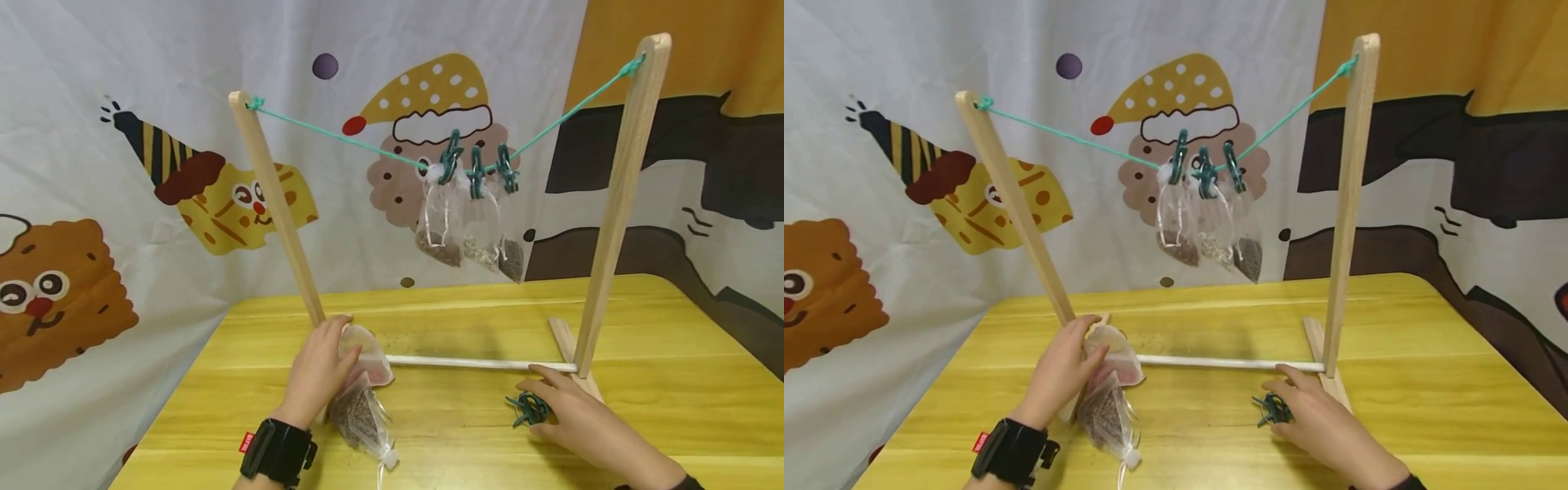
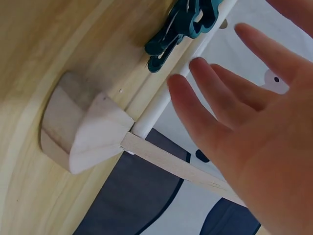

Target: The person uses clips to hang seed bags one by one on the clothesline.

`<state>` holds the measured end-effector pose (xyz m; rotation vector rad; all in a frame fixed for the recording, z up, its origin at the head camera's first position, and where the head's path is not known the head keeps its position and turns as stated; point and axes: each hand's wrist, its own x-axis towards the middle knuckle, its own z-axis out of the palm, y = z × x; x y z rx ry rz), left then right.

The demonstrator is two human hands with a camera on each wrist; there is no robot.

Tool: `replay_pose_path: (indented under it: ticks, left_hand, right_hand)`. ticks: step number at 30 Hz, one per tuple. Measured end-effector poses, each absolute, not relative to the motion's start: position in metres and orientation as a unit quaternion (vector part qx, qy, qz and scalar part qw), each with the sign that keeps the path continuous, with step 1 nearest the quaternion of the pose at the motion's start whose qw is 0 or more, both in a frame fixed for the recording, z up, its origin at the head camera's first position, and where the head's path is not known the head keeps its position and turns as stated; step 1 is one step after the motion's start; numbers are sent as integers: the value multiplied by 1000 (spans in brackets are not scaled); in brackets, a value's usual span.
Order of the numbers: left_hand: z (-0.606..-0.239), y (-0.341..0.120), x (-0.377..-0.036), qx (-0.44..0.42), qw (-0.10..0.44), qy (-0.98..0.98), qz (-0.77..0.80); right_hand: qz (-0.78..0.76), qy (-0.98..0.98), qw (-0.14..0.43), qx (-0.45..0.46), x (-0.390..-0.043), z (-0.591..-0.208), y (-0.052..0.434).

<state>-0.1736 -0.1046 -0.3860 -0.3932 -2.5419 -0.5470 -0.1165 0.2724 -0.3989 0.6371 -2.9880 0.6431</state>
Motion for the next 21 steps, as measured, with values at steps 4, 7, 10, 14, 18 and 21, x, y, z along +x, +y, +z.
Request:
replay_pose_path:
  ticks: [4, 7, 10, 14, 18, 21]
  left_hand:
    - [-389, -102, -171, -125, 243, -937, -217]
    - [-391, -101, -170, -119, 238, -938, -221]
    - [-393, -101, -170, -115, 233, -940, -223]
    - [-396, -102, -170, -110, 226, -942, -224]
    - [-398, -102, -169, -104, 217, -944, -228]
    - [-400, -101, -169, -98, 210, -945, -231]
  right_hand:
    - [202, -956, 2, 213, -116, -402, 274]
    - [202, -956, -3, 213, -115, -403, 274]
    - [199, -957, -10, 212, -115, -403, 274]
    - [190, -958, -17, 215, -115, -404, 274]
    - [184, -957, -22, 223, -115, -405, 275]
    - [173, -955, -4, 242, -116, -406, 276]
